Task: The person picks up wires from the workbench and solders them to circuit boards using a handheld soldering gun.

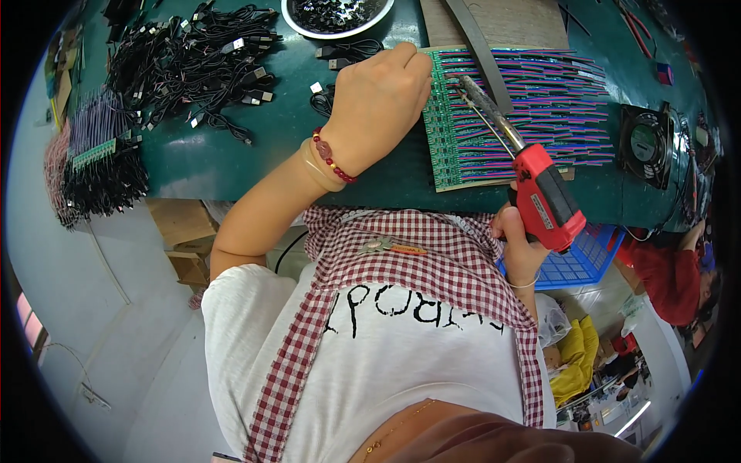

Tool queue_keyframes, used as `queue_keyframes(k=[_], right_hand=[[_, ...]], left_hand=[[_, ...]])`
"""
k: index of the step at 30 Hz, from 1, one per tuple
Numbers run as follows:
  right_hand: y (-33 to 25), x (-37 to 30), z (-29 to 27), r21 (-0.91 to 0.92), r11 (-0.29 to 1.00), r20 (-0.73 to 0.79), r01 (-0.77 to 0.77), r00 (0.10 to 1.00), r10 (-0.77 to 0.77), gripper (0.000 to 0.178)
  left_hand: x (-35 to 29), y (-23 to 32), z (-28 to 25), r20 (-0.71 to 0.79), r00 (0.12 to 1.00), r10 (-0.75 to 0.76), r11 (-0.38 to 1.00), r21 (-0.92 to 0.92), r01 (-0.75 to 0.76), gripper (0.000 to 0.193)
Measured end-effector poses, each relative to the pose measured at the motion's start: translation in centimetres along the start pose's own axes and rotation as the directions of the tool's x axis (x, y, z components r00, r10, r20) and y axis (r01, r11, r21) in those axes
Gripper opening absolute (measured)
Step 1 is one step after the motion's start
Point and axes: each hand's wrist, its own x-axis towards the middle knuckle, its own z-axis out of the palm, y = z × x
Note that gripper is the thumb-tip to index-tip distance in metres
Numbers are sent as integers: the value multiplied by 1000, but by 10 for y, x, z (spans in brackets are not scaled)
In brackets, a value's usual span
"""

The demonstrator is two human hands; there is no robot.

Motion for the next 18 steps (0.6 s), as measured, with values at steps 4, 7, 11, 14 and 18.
queue_keyframes(k=[4,7,11,14,18], right_hand=[[11,0,-5,-100,994,17,46,999,-45,32],[15,-1,-5,-150,987,15,65,998,-64,32],[22,0,-8,-242,958,52,157,988,-149,32],[26,1,-11,-297,931,90,211,977,-193,32],[7,0,-1,-103,993,0,66,998,-66,34]], left_hand=[[0,0,0,2,1000,0,1000,7,0,10],[1,0,0,10,1000,-4,1000,0,4,10],[1,0,-1,7,1000,-8,1000,4,8,10],[1,-1,-2,14,1000,-8,1000,12,8,10],[2,0,-1,15,1000,3,1000,8,-3,9]])
